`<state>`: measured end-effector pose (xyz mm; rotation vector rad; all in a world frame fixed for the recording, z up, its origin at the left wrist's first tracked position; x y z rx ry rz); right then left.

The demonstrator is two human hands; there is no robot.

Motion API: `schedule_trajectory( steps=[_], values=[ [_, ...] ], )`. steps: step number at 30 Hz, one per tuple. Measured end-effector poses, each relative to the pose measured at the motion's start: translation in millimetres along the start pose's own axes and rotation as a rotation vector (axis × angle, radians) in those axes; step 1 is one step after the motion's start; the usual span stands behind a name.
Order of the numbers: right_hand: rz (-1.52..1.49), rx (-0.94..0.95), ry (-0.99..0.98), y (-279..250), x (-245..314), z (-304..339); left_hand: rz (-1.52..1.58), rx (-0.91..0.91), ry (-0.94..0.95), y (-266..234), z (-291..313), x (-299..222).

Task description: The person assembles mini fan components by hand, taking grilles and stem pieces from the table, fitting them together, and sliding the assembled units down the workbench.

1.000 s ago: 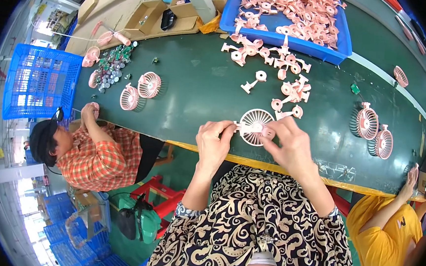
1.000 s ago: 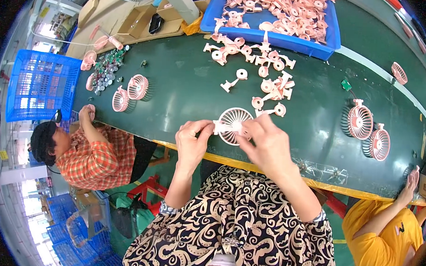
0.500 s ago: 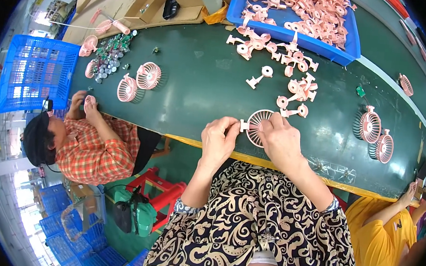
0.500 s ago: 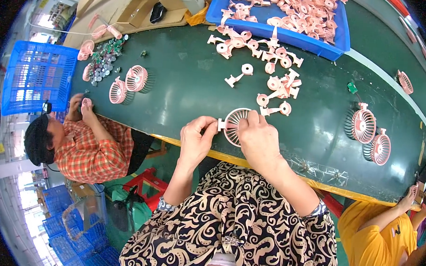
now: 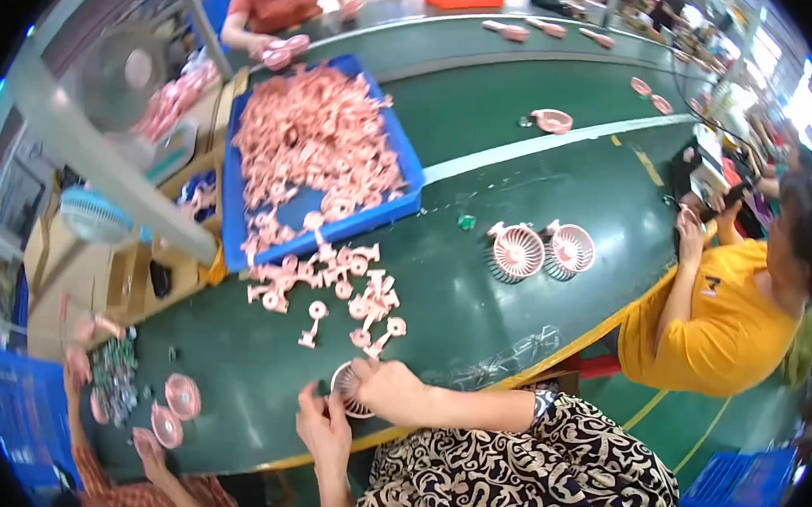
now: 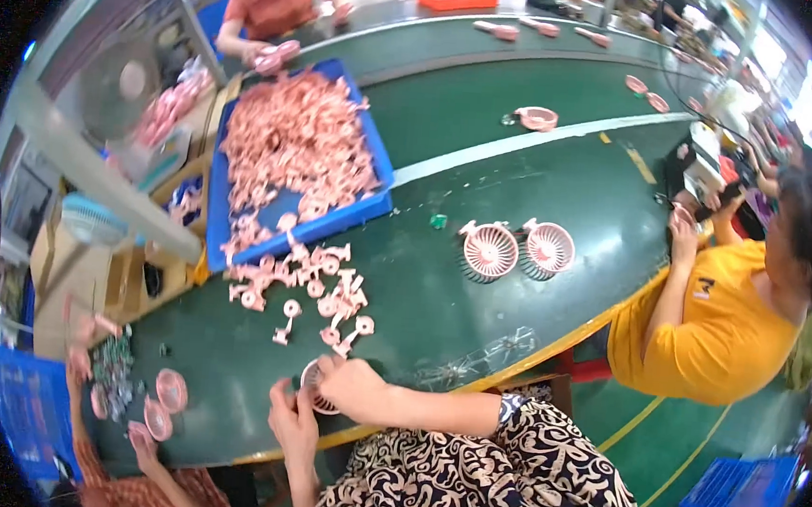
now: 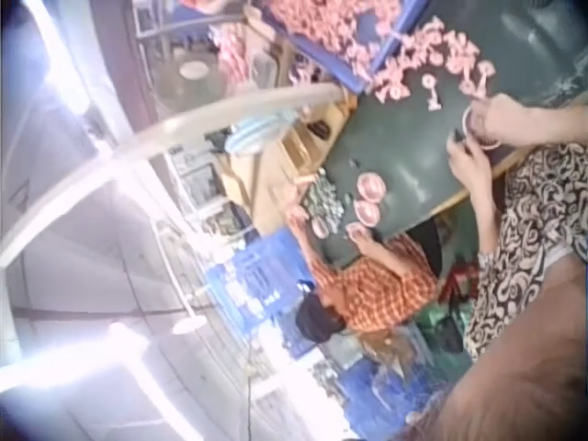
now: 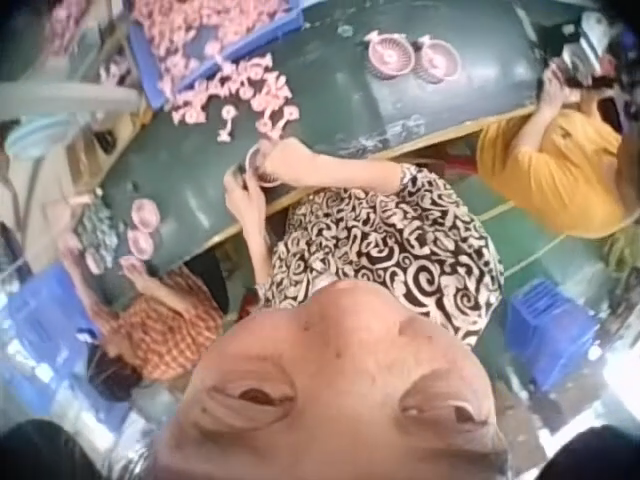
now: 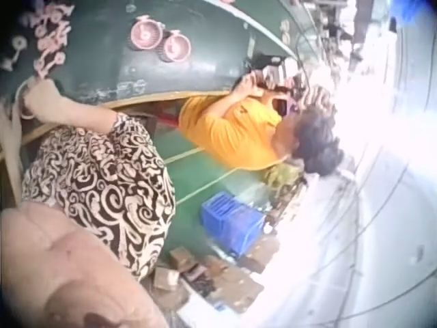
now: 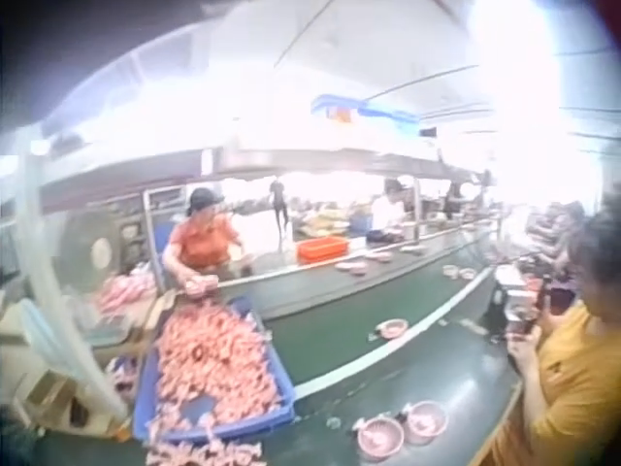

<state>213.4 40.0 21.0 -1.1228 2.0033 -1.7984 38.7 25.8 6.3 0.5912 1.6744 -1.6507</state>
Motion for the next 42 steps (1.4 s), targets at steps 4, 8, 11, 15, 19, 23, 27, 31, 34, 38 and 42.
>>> schedule_trajectory(
  steps=[4, 8, 11, 15, 19, 23, 27, 31, 34, 38, 42],
  values=[
    [-0.183, -0.225, -0.032, -9, -3, 18, 0.045, 0.031, -0.02, 5, -3, 2],
    [-0.281, -0.159, -0.033, -14, -11, 40, -0.021, 0.087, 0.019, 5, -11, -2],
    [-0.227, -0.048, 0.047, -35, -18, 64, 0.058, 0.008, 0.232, 7, -14, -12],
    [-0.213, -0.16, 0.232, -60, -41, 107, 0.104, -0.054, 0.125, 4, -19, 2],
    [0.006, -0.251, 0.53, -87, -70, 148, 0.146, -0.109, 0.05, -2, -18, 20],
    [0.322, -0.464, 0.769, -96, -110, 161, 0.087, -0.152, -0.032, -16, -18, 29],
    [0.427, -0.639, 0.715, -110, -115, 145, 0.085, -0.275, 0.033, -40, -40, 42],
    [0.074, -0.557, 0.579, -97, -100, 106, -0.16, -0.424, 0.159, -71, -78, 61],
    [-0.006, -0.548, 0.341, -75, -89, 75, -0.406, -0.591, 0.171, -97, -100, 85],
    [-0.091, -0.527, 0.219, -57, -71, 41, -0.436, -0.562, 0.071, -125, -118, 115],
    [-0.02, -0.538, 0.18, -46, -70, 26, -0.474, -0.415, 0.073, -134, -120, 142]
  ],
)
Point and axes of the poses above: each hand's wrist, its own z-axis away from the middle knuckle, its own y-axis out of the palm, x = y × z, the point moved 1 cm from there along -z, towards the middle knuckle, and after that the axes turned 12 degrees about -y, right-handed, at the moved point
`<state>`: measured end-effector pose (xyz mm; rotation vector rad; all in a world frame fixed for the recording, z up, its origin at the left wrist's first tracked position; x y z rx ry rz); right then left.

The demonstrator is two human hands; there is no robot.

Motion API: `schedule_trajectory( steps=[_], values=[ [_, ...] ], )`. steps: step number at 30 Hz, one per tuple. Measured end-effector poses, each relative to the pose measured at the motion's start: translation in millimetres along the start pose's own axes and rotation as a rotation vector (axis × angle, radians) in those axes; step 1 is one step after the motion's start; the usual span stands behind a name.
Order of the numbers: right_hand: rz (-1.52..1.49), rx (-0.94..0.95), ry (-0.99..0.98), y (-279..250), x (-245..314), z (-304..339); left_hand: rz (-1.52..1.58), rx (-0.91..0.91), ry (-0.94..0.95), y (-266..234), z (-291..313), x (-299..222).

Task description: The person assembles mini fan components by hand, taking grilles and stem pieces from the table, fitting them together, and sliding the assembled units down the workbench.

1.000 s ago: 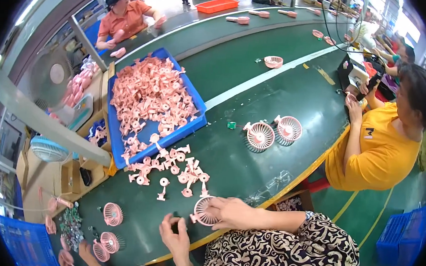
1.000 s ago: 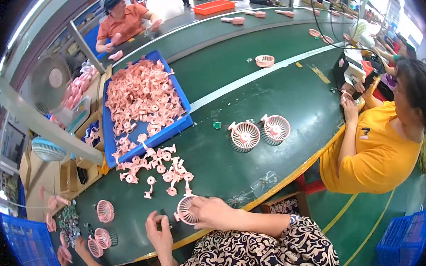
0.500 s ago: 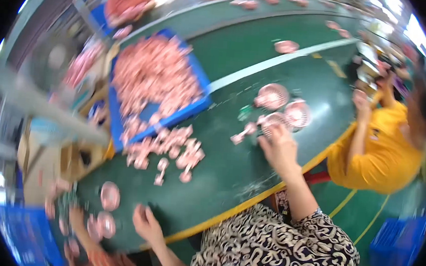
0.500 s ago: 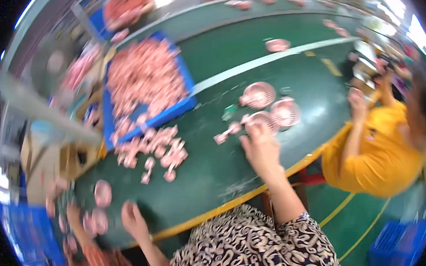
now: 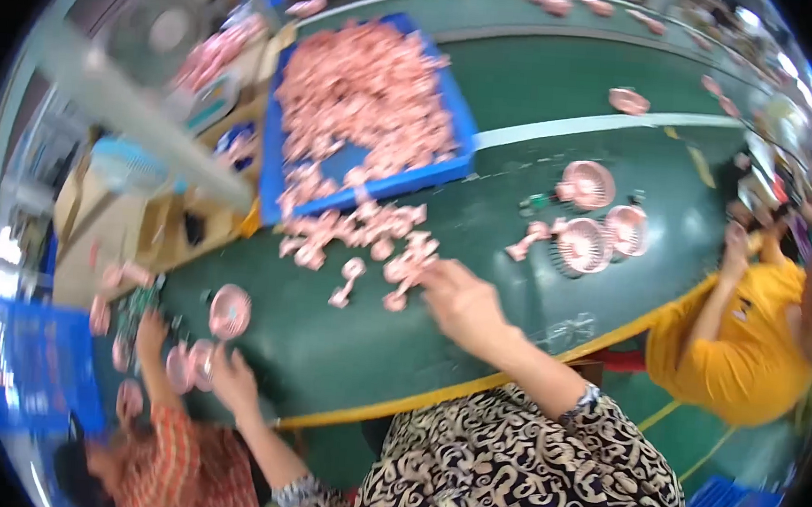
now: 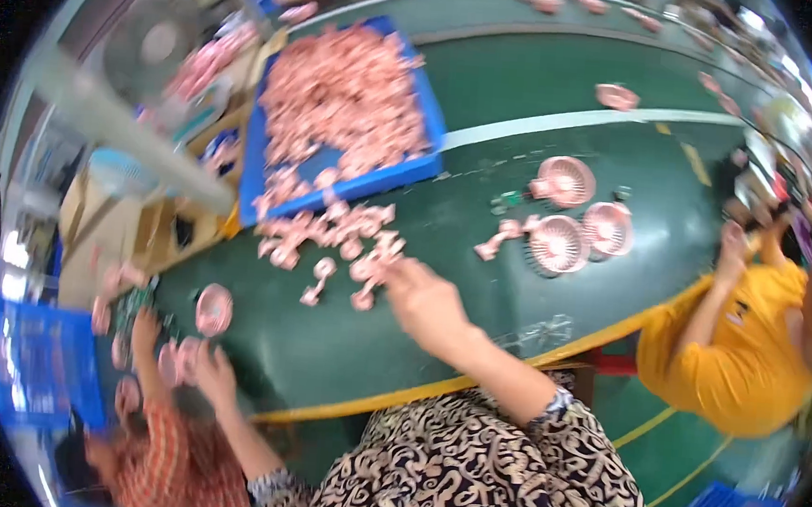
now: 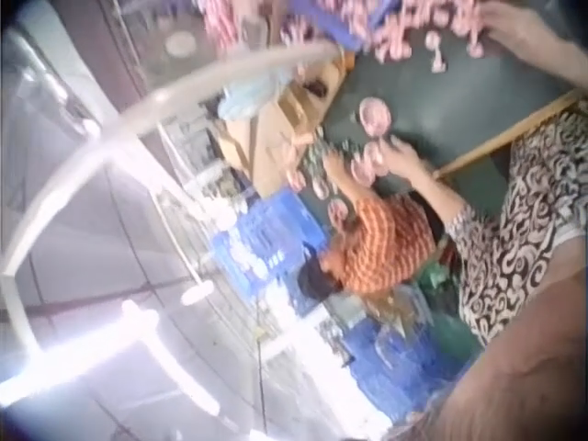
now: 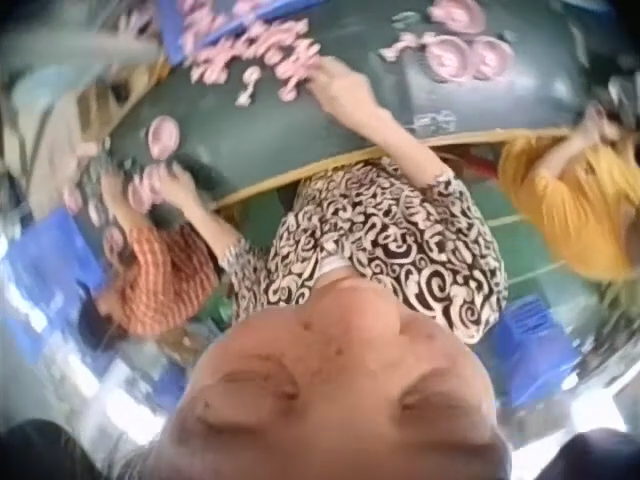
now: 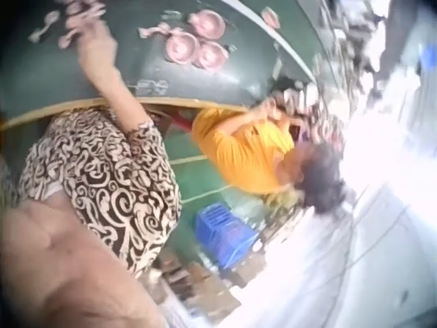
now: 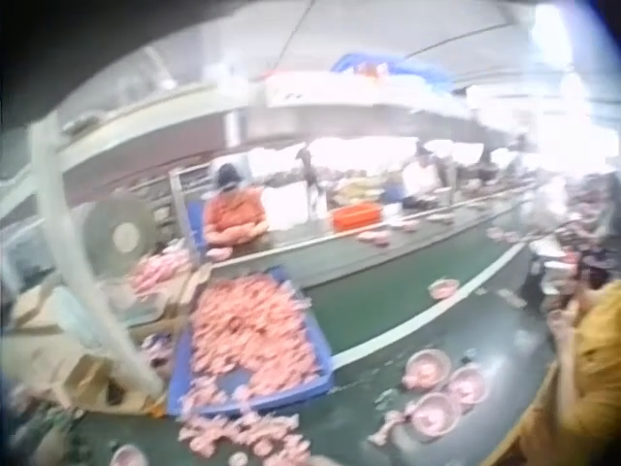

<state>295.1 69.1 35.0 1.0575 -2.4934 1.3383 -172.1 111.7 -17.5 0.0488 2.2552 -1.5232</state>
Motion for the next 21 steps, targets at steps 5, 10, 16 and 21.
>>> schedule_trajectory(
  steps=[5, 10, 16, 21],
  values=[
    [0.023, 0.118, -0.249, 21, 8, -16, -0.063, -0.149, 0.007, -8, -2, -10],
    [0.136, 0.391, -0.281, 44, 1, -14, 0.077, -0.01, 0.206, 13, -32, -32],
    [0.014, 0.2, -0.191, 39, -15, -19, 0.12, 0.113, 0.176, -4, -15, -64],
    [-0.307, -0.214, -0.061, 18, -15, -19, 0.246, 0.219, 0.082, -11, 34, -96]
  ],
)
Point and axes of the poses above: each hand's wrist, its own z-axis away from the middle knuckle, its own y-axis out of the palm, x = y × z, the point moved 1 cm from there along -z, towards the middle knuckle, and after that the axes turned 12 degrees about -y, right-handed, at the moved point
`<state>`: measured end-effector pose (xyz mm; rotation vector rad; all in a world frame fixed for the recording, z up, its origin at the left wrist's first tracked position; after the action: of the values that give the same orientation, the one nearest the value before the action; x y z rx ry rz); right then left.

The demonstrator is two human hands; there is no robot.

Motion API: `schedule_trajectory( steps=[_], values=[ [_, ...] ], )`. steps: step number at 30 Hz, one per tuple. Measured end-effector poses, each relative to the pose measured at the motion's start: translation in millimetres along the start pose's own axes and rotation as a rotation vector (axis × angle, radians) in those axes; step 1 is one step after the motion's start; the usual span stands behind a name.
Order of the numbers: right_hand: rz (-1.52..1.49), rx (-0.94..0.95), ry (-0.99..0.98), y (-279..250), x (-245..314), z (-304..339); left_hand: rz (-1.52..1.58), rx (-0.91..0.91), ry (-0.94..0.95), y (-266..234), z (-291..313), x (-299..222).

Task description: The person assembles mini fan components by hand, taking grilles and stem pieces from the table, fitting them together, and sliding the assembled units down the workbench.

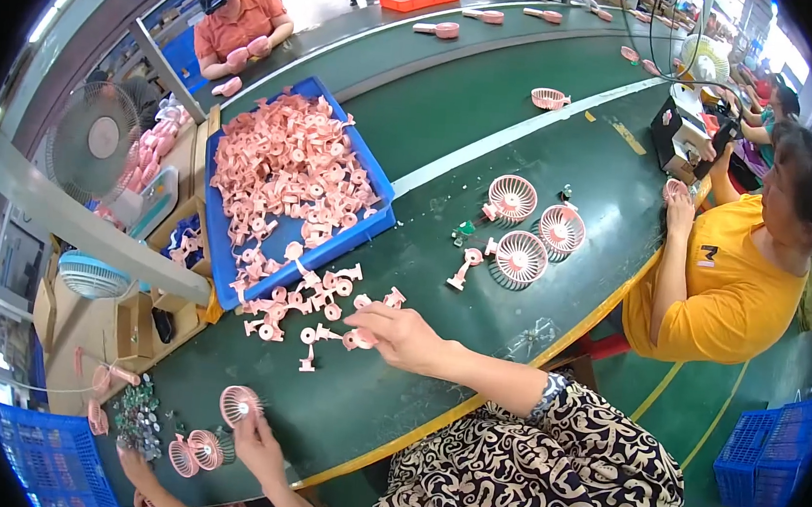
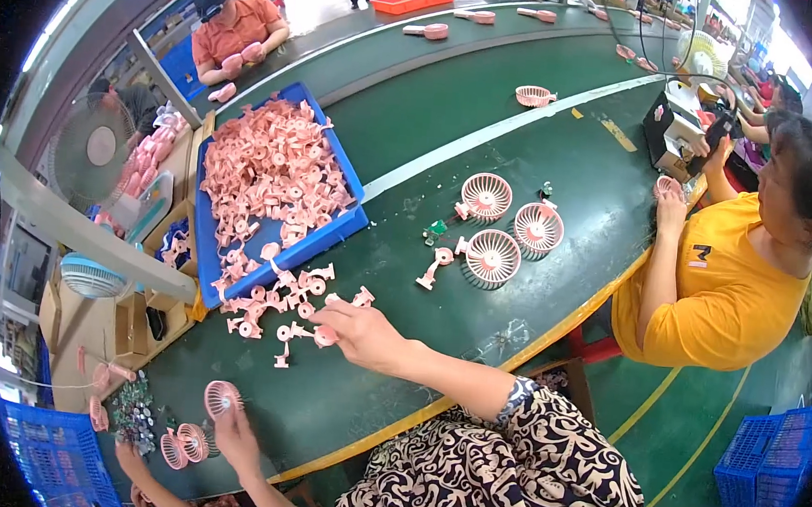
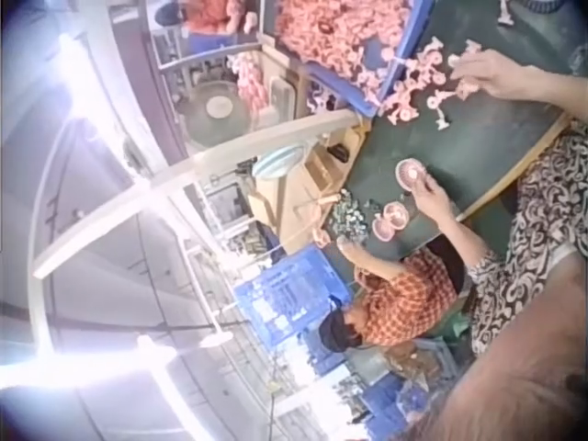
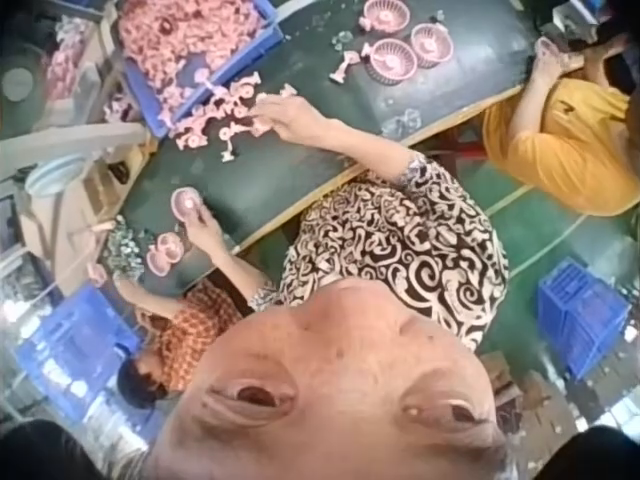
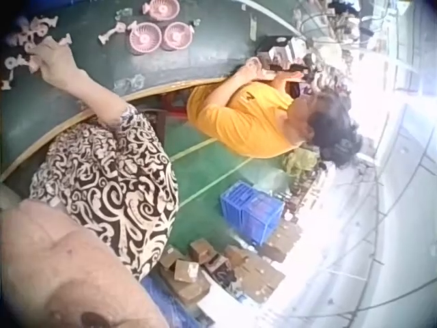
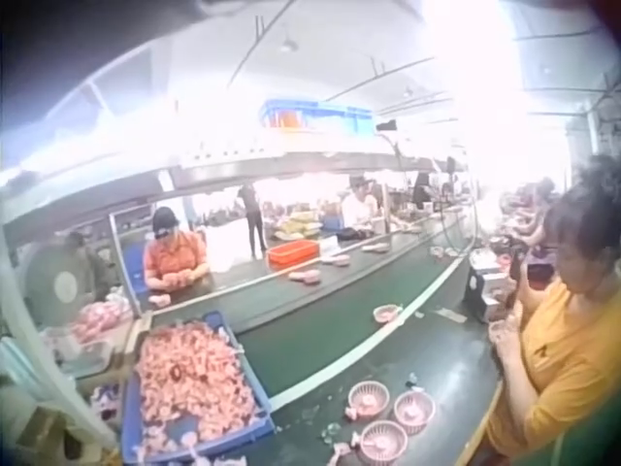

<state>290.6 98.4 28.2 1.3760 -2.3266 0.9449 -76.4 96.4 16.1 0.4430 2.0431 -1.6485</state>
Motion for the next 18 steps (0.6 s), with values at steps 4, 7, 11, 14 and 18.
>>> schedule_trajectory(
  steps=[4, 7, 11, 14, 18],
  values=[
    [-0.264, 0.024, 0.228, -23, 21, 21, 0.078, 0.045, 0.143, 11, 43, -44],
    [-0.26, 0.1, 0.343, -31, 23, 54, 0.154, 0.147, 0.165, 22, 69, -77],
    [0.205, 0.155, 0.362, -45, 23, 75, 0.282, 0.318, 0.166, 38, 93, -100],
    [0.36, 0.048, 0.383, -64, 22, 70, 0.242, 0.468, 0.017, 27, 96, -127],
    [0.516, 0.066, 0.308, -76, 15, 71, 0.126, 0.274, 0.253, 19, 85, -130]
  ],
)
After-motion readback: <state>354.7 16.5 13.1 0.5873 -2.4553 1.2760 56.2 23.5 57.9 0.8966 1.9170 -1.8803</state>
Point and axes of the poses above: each hand's wrist, its own z-axis away from the middle knuckle, its own y-axis out of the palm, x = y × z, the point moved 1 cm from there along -z, towards the middle knuckle, and after that the axes turned 12 degrees about -y, right-handed, at the moved point
